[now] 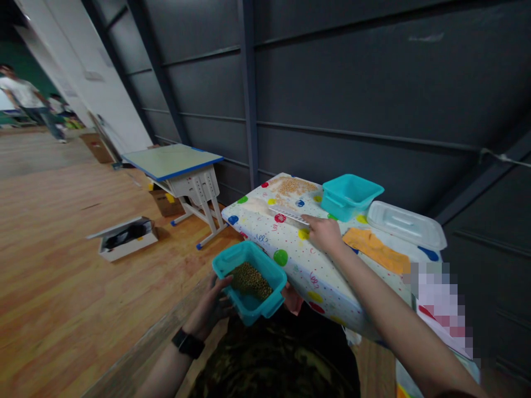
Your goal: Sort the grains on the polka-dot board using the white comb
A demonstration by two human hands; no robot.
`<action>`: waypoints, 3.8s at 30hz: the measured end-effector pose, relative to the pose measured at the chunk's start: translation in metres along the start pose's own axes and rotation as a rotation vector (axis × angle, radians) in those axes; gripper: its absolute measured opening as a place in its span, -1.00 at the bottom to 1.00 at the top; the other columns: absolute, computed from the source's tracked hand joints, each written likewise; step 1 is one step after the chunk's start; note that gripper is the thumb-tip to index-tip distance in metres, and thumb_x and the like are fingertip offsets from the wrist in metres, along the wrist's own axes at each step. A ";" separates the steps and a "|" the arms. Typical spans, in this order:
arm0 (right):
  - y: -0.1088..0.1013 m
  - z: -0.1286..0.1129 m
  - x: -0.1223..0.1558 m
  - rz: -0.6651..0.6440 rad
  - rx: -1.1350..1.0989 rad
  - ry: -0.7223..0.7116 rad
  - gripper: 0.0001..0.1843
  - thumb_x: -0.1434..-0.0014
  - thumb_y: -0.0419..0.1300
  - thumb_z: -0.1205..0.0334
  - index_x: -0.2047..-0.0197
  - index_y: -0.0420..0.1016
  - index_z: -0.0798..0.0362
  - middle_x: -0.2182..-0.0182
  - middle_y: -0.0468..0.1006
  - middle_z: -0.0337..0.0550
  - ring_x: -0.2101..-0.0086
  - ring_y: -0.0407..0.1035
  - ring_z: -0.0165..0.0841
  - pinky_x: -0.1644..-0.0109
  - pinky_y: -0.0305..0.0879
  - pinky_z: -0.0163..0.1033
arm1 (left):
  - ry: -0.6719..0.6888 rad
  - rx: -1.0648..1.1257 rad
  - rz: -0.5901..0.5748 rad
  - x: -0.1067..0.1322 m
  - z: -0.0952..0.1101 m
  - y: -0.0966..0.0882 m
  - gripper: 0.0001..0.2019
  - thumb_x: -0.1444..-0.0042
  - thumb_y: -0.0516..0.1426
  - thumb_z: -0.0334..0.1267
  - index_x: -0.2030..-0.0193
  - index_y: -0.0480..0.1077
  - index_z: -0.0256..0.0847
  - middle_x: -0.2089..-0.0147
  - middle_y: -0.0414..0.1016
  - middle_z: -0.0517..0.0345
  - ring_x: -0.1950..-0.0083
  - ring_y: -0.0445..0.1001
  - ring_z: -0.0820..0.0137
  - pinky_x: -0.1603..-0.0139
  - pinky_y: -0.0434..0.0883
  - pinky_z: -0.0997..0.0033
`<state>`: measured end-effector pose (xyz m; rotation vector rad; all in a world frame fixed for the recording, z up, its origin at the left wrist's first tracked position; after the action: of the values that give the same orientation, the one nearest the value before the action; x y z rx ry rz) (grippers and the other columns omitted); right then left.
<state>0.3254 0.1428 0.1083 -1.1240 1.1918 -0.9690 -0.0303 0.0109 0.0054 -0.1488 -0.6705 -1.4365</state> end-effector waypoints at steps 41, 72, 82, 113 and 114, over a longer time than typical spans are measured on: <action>-0.009 -0.008 0.012 -0.078 0.129 0.060 -0.30 -0.38 0.13 0.42 -0.52 0.55 -0.05 -0.21 0.79 0.06 -0.12 0.73 -0.09 -0.16 0.59 -0.14 | 0.011 0.003 -0.054 0.003 0.003 0.014 -0.05 -0.07 0.58 0.03 -0.51 0.28 -0.03 0.11 0.69 0.09 0.29 0.73 0.19 0.30 0.70 0.21; -0.002 -0.010 0.030 0.070 0.001 0.142 -0.31 -0.33 0.17 0.44 -0.45 0.67 -0.08 -0.14 0.82 -0.06 -0.06 0.76 -0.13 -0.15 0.63 -0.16 | 0.006 0.054 -0.094 0.013 0.008 0.020 0.16 0.08 0.65 0.04 -0.58 0.20 -0.11 0.19 0.69 0.12 0.35 0.73 0.18 0.33 0.70 0.20; -0.005 -0.015 0.038 0.112 -0.016 0.100 -0.28 -0.31 0.19 0.49 -0.46 0.67 -0.08 -0.16 0.81 -0.04 -0.04 0.78 -0.11 -0.11 0.64 -0.16 | 0.000 0.048 -0.099 0.013 0.007 0.020 0.19 0.05 0.64 0.08 -0.62 0.15 -0.08 0.10 0.75 0.01 0.28 0.78 0.12 0.30 0.72 0.18; 0.004 0.004 0.038 0.214 -0.093 -0.021 -0.32 -0.21 0.22 0.46 -0.31 0.79 -0.15 -0.13 0.82 -0.14 0.01 0.79 -0.09 -0.06 0.69 -0.11 | 0.040 -0.046 -0.110 0.013 0.005 0.011 -0.13 -0.03 0.47 -0.03 -0.50 0.42 -0.05 -0.01 0.82 0.06 0.30 0.71 0.24 0.31 0.62 0.28; 0.004 0.004 0.038 0.198 -0.095 -0.031 -0.32 -0.19 0.24 0.46 -0.31 0.79 -0.15 -0.11 0.82 -0.15 0.02 0.79 -0.09 -0.06 0.69 -0.11 | 0.038 -0.049 -0.108 0.013 0.005 0.011 -0.15 -0.03 0.46 -0.04 -0.49 0.43 -0.07 0.00 0.82 0.05 0.31 0.69 0.25 0.30 0.62 0.28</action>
<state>0.3347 0.1068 0.0973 -1.0691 1.3081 -0.7484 -0.0217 0.0035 0.0191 -0.1243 -0.6202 -1.5562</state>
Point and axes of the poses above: each hand's wrist, its own x-axis away from the middle knuckle, its own y-axis out of the palm, z = x × y, the point moved 1 cm from there along -x, towards the middle knuckle
